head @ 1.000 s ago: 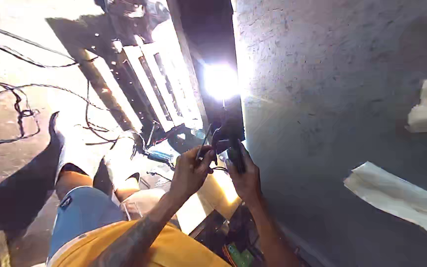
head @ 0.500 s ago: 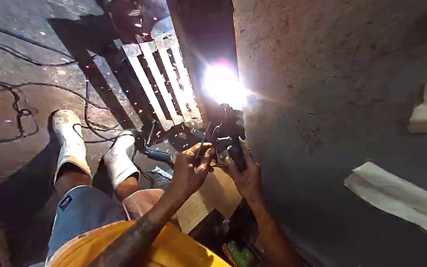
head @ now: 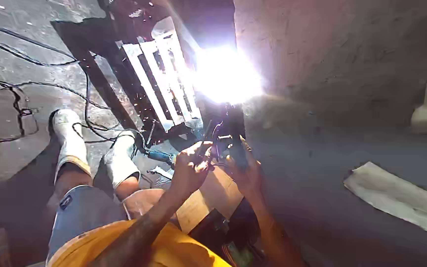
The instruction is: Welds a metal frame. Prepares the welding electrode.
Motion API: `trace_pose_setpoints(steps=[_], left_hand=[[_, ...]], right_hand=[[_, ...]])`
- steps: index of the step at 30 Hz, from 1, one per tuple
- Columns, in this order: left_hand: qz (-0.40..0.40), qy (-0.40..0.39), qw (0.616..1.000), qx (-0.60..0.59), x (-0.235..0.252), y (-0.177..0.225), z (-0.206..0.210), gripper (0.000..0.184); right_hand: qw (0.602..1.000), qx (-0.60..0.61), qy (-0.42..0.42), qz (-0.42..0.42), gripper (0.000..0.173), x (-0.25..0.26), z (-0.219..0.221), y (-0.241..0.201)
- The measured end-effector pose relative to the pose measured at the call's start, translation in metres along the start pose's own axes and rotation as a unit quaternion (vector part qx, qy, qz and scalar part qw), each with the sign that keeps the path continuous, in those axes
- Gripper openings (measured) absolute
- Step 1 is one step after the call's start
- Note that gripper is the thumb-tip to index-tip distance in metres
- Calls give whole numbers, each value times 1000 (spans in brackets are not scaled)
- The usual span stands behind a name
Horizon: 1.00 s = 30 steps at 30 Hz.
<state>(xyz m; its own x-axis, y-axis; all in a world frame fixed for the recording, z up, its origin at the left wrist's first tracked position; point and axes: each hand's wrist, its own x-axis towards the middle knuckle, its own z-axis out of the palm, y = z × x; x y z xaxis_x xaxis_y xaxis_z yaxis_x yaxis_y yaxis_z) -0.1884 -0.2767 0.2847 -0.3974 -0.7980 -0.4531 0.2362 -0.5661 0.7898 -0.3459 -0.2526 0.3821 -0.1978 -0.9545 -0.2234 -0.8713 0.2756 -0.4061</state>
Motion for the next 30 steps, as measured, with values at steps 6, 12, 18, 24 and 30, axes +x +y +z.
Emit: trace_pose_setpoints(steps=[6, 12, 18, 24, 30], left_hand=[[13, -6, 1000, 8, 5, -2, 0, 22], [13, -2, 1000, 4, 3, 0, -1, 23], [24, -1, 1000, 15, 8, -1, 1, 22], [44, 17, 999, 11, 0, -2, 4, 23], [28, 3, 1000, 0, 7, 1, 2, 22]], right_hand=[[1000, 4, -9, 10, 55, 3, 2, 3], [1000, -9, -20, 4, 54, 4, -2, 0], [1000, 5, -15, 1, 57, 8, -2, 4], [999, -25, -24, 38, 54, 4, -8, -4], [999, -33, -16, 11, 55, 9, -5, 2]])
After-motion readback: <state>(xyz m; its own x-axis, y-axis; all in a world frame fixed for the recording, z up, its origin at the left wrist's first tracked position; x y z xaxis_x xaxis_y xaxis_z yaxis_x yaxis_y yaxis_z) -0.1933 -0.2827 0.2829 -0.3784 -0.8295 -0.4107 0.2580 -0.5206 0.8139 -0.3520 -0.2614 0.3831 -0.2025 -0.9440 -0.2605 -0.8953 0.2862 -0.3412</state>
